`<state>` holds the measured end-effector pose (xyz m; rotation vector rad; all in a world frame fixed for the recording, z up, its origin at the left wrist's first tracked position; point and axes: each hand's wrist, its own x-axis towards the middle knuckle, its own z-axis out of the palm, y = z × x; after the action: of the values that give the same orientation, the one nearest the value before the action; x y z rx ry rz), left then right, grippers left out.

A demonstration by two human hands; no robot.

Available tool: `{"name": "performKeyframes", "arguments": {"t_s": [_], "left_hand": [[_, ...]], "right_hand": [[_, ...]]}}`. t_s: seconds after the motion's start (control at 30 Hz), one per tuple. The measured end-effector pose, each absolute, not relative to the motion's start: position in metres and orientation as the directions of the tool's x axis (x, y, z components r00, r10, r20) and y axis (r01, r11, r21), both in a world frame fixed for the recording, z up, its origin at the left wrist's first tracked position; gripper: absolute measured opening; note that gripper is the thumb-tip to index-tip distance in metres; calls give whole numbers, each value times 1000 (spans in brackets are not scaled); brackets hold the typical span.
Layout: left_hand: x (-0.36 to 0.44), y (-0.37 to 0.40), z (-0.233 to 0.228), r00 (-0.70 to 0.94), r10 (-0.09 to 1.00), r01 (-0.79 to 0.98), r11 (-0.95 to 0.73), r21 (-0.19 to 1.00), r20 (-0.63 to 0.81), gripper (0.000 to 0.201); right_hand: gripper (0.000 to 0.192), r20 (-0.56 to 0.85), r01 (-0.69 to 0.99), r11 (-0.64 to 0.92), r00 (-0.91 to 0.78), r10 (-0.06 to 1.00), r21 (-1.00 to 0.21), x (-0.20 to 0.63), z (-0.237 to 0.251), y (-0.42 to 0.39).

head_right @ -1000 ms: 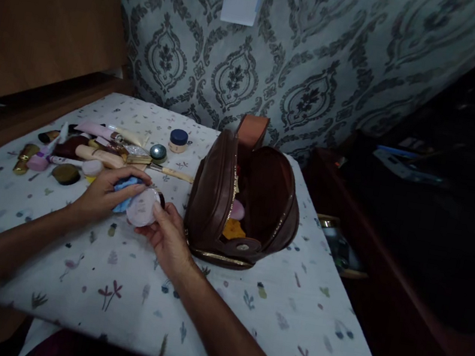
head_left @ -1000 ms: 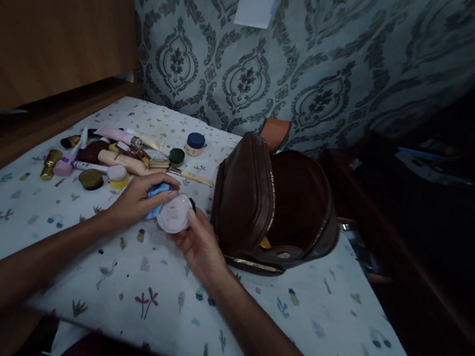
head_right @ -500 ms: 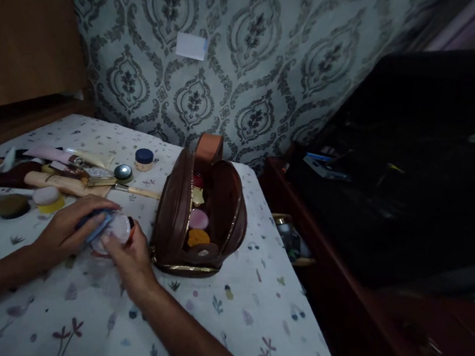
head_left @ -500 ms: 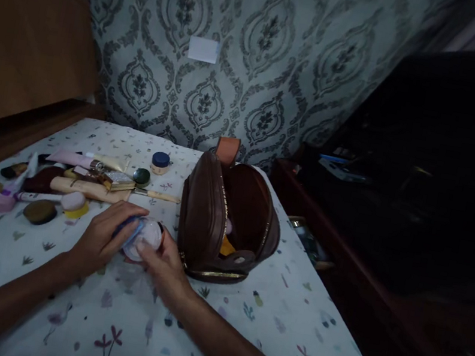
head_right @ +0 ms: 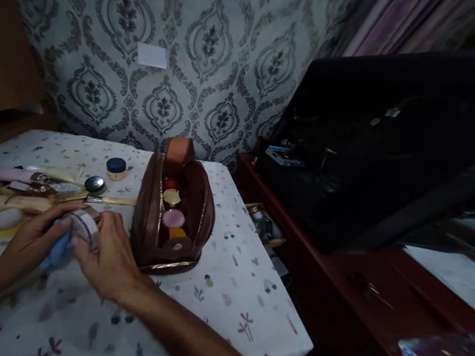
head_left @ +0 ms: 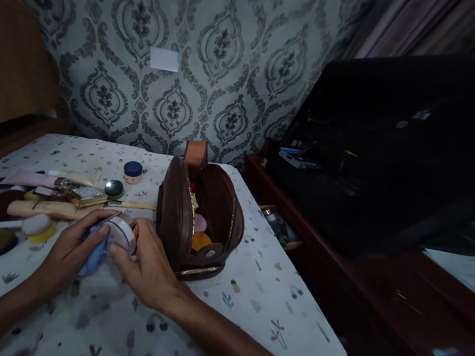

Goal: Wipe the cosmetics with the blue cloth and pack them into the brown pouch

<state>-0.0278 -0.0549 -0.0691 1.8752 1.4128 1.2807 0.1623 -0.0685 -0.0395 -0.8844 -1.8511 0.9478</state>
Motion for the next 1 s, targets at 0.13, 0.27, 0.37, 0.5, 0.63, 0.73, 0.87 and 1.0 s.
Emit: {"name": "performKeyframes", "arguments": {"t_s": [0.13, 0.27, 0.37, 0.5, 0.63, 0.73, 0.87, 1.0], "left_hand": [[-20, -52, -50, 33, 898, 471, -401, 786, 438, 43], [-2, -49, -30, 70, 895, 410, -429, 805, 441, 44], [15, -43, -21, 73, 906, 325, -418, 848, 418, 48], [37, -28, -15, 90, 907, 193, -422, 886, 412, 54], [51, -15, -12, 160, 896, 97, -432, 897, 414, 62], [53, -6, -10, 227, 887, 87, -429, 899, 401, 67], [48, 13, -6, 291, 891, 63, -382, 922, 349, 69], [47, 37, 2, 351, 871, 64, -388, 919, 343, 60]], "right_hand": [[18, 402, 275, 552, -450, 797, -787, 179, -8, -67], [32, 445, 345, 607, -446, 777, -716, 194, 18, -69], [37, 513, 362, 641, -394, 763, -677, 203, 27, -67], [35, 551, 389, 622, -288, 783, -680, 217, 26, -58], [38, 481, 360, 525, -211, 851, -771, 228, 16, -47], [35, 446, 285, 481, -181, 876, -829, 231, 8, -44], [31, 447, 220, 471, -149, 882, -854, 227, 5, -45], [27, 459, 155, 485, -174, 871, -861, 219, 5, -45]]}}
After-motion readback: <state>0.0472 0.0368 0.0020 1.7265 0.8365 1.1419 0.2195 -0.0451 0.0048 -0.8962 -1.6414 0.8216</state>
